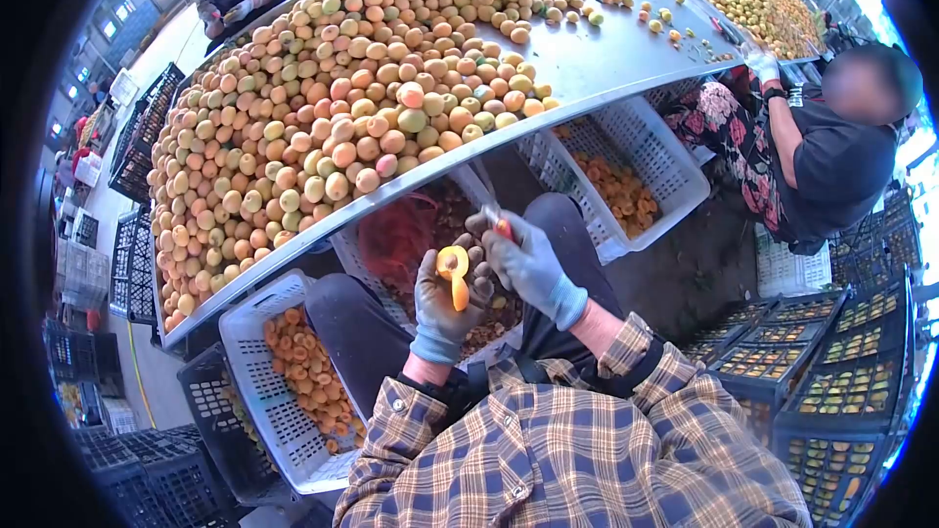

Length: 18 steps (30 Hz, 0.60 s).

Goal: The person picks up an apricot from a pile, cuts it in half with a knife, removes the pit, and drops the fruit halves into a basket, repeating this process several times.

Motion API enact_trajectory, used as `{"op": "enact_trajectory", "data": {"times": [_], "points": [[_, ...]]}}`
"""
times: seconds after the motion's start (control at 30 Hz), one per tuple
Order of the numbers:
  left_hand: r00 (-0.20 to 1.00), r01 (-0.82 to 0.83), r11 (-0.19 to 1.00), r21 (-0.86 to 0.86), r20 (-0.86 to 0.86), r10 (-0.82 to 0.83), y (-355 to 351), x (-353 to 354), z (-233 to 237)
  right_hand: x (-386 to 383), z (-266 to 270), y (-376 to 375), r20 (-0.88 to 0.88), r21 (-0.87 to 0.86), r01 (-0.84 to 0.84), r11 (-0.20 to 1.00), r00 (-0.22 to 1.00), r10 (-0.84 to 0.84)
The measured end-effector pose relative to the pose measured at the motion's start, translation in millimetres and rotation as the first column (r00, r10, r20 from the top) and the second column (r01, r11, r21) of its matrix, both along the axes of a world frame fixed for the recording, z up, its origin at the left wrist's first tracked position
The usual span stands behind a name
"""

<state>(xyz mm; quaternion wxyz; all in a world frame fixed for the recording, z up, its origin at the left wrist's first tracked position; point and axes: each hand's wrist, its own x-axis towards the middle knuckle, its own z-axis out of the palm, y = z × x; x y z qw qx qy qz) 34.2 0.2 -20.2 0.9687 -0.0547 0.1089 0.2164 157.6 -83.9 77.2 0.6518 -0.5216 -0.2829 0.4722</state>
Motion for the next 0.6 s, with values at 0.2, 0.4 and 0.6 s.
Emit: {"op": "enact_trajectory", "data": {"times": [0.2, 0.4, 0.6], "points": [[0.943, 0.330, 0.939, 0.100, 0.001, -0.332, -11, 5, 10, 12, 18, 14, -0.113, 0.249, 0.050, 0.967, 0.993, -0.022], [0.888, 0.445, 0.881, 0.161, -0.211, -0.410, -25, 4, 19, 2, -4, 16, -0.148, 0.309, 0.066, 0.949, 0.989, -0.020], [0.874, 0.482, 0.821, 0.305, -0.234, -0.426, -24, 3, 16, -4, -11, 12, -0.127, 0.325, 0.146, 0.934, 0.986, -0.110]]}}
